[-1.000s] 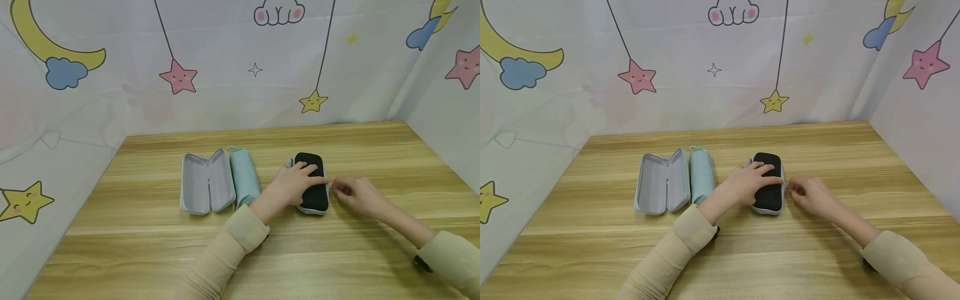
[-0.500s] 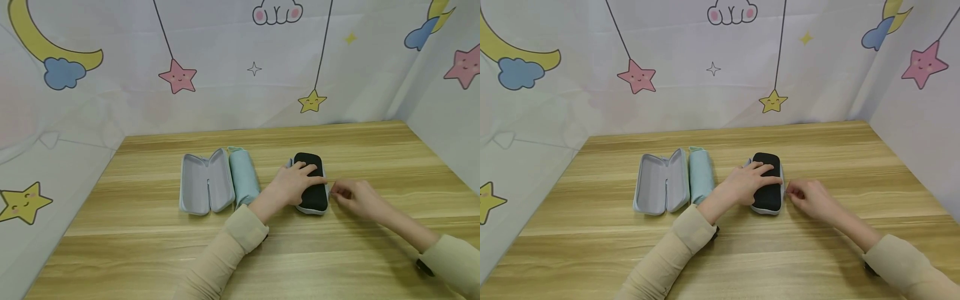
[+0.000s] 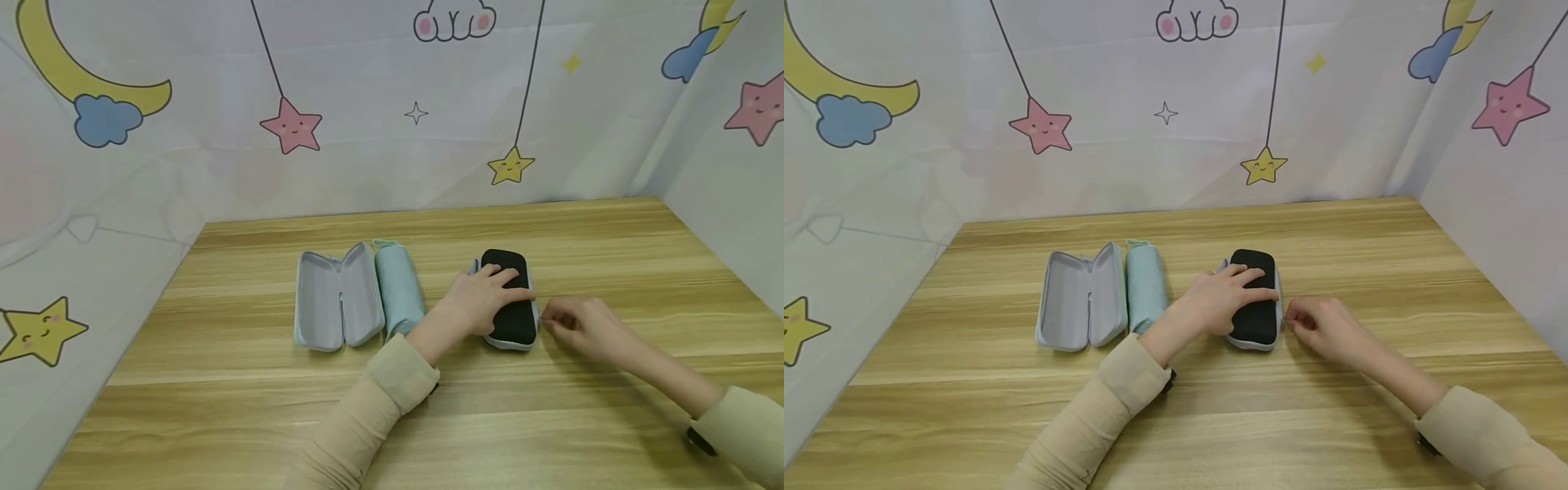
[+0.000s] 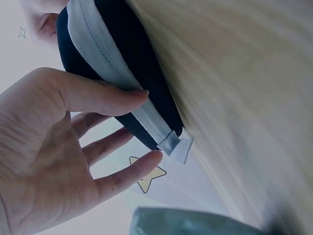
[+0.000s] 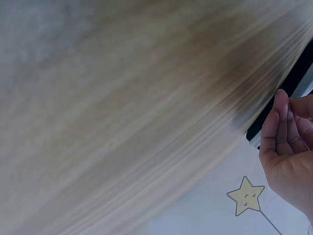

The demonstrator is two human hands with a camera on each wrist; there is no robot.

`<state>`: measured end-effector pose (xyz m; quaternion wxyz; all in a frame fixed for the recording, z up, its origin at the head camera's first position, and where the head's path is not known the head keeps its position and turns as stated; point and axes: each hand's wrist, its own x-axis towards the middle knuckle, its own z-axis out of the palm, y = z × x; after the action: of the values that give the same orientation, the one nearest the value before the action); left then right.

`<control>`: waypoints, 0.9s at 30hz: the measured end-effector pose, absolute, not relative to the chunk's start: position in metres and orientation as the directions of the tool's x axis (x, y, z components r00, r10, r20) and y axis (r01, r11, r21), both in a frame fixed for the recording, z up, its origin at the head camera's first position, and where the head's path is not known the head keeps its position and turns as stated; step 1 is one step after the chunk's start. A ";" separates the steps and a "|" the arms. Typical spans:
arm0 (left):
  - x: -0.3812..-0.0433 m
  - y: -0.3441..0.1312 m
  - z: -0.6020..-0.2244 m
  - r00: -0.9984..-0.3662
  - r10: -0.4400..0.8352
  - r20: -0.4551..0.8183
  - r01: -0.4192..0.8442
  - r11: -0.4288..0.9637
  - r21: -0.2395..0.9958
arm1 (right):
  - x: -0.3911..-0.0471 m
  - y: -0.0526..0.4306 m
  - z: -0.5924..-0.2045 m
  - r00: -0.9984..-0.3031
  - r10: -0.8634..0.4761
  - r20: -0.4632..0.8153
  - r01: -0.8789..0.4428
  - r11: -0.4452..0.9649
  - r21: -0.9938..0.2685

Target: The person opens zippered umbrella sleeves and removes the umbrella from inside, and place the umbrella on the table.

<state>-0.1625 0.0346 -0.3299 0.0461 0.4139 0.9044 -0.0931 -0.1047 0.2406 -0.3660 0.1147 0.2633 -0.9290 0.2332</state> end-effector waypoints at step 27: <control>-0.164 0.037 -0.330 -0.641 0.749 -0.165 0.767 0.625 -0.143 | -0.095 0.239 -0.369 -0.838 -0.433 0.331 -0.539 0.749 -0.384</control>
<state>-0.1643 0.0368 -0.3302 0.0448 0.4211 0.9003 -0.1002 -0.0946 0.2387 -0.3688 0.1110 0.2619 -0.9286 0.2383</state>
